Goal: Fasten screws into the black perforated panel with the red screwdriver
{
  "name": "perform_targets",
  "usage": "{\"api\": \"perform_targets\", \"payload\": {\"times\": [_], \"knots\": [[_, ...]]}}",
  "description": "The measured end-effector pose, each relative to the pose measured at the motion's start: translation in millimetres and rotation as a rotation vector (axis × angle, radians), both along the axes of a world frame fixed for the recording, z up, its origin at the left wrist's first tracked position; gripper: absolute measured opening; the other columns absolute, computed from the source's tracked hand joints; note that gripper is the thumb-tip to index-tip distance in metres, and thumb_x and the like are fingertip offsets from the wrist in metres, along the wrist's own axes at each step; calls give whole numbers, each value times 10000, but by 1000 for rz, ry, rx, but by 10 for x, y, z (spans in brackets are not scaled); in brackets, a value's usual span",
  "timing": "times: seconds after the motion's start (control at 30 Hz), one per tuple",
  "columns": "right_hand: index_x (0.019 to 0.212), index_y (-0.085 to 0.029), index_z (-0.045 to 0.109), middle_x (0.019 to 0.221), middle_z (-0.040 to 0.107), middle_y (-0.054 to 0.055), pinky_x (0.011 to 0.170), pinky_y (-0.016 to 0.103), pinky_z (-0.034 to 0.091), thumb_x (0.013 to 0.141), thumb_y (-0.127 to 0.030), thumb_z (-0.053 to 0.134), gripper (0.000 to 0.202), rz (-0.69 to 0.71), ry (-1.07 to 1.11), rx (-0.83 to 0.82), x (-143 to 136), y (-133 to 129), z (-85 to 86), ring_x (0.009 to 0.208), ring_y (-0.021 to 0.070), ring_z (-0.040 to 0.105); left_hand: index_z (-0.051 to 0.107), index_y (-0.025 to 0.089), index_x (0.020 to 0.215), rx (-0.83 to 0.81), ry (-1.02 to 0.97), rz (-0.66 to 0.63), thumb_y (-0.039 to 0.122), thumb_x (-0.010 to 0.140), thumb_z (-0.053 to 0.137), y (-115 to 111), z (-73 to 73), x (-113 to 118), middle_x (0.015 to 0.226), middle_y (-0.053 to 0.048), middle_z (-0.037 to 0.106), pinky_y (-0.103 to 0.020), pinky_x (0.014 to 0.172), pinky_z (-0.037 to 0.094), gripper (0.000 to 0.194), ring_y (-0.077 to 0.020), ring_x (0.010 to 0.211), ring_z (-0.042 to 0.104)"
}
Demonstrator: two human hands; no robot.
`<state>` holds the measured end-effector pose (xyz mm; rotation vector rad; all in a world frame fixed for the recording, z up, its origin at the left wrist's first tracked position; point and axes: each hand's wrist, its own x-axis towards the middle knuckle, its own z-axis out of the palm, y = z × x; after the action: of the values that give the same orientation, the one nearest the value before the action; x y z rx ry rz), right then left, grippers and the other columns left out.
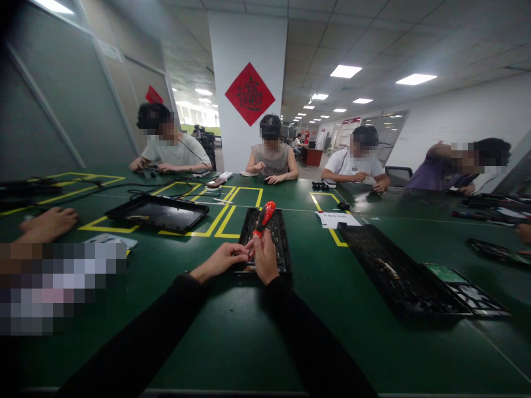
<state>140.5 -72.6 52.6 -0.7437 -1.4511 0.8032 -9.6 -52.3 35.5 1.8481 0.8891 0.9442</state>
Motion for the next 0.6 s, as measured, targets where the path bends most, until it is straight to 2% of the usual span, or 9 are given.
{"api": "perform_targets", "payload": {"times": [0.17,0.3,0.5,0.6], "knots": [[1133,-177,458,644,564,-25,528,201,433,873,-349,393,318,-23,-44,19,3,-3,3,509,82,498,601,103,699,-13,-37,54,315,639,671,-27,-25,56,623,1,579,-214,591,395,231,-94,585,505],[1190,-180,426,640,559,-28,491,192,424,865,-364,401,374,10,-5,-9,3,16,0,477,75,482,603,103,726,6,-35,80,319,630,676,-22,-26,54,638,-7,587,-221,603,406,248,-103,601,514],[1195,-181,410,640,543,-34,456,180,419,871,-376,385,379,45,45,-30,5,22,-12,441,62,464,653,112,810,-6,-17,-42,312,724,591,29,-4,-14,792,-44,650,-255,729,414,227,-133,734,555],[1192,-188,397,643,539,-37,436,180,419,872,-380,381,374,63,50,-33,5,16,-9,422,61,457,660,112,818,-22,-23,-60,307,727,588,33,-12,-18,794,-46,657,-260,736,414,227,-138,739,559]]}}
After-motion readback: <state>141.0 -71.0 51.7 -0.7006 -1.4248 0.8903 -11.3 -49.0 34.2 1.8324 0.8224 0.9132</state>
